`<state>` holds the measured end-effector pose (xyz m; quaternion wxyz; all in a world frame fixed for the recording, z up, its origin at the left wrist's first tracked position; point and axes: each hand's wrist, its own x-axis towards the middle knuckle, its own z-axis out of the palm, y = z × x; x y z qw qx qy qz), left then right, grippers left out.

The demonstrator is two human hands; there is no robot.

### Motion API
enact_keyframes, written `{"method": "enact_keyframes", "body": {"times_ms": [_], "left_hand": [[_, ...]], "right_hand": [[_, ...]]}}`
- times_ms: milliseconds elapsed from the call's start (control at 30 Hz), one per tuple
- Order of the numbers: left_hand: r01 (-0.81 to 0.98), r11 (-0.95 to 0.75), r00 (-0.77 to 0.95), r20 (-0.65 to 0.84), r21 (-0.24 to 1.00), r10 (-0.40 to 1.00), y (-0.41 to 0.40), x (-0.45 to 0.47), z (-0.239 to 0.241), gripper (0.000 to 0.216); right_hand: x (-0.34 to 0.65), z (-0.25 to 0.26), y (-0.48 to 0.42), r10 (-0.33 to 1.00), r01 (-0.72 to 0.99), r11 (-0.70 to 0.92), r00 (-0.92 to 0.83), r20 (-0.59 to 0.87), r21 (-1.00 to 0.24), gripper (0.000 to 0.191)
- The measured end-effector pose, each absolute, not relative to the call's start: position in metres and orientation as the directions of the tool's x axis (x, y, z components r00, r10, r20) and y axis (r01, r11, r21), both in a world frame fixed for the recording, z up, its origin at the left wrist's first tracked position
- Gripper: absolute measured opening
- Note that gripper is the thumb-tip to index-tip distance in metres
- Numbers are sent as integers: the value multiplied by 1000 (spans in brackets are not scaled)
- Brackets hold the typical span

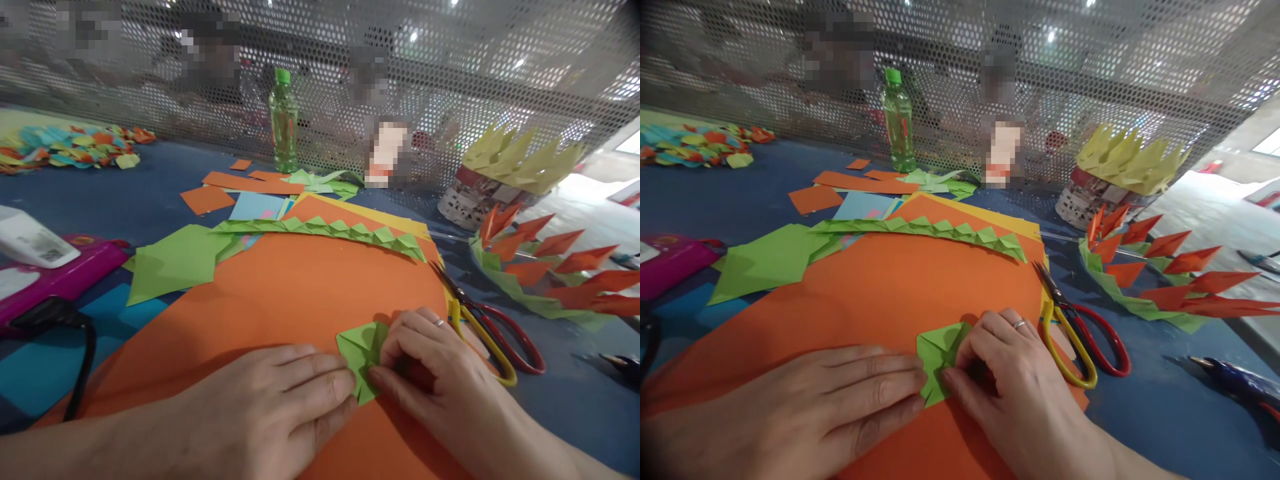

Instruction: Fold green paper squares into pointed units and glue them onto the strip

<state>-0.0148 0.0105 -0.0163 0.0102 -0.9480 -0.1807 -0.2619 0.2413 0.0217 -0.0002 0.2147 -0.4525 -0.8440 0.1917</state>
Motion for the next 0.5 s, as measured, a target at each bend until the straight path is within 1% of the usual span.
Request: {"method": "enact_keyframes", "body": {"times_ms": [200,300,433,500], "left_hand": [[350,-935,806,489,58,332,12,-17,-9,35],[355,-934,853,396,35,339,12,-20,1,31],[350,-934,867,356,66,350,10,-22,6,36],[346,-935,863,363,83,351,11,-21,6,37]], "right_hand": [[239,1,21,842,678,529,-491,222,-510,21],[239,1,20,837,668,539,-493,237,-513,22],[240,1,20,840,663,535,-488,239,-524,22],[241,0,20,842,666,531,-487,233,-524,22]]}}
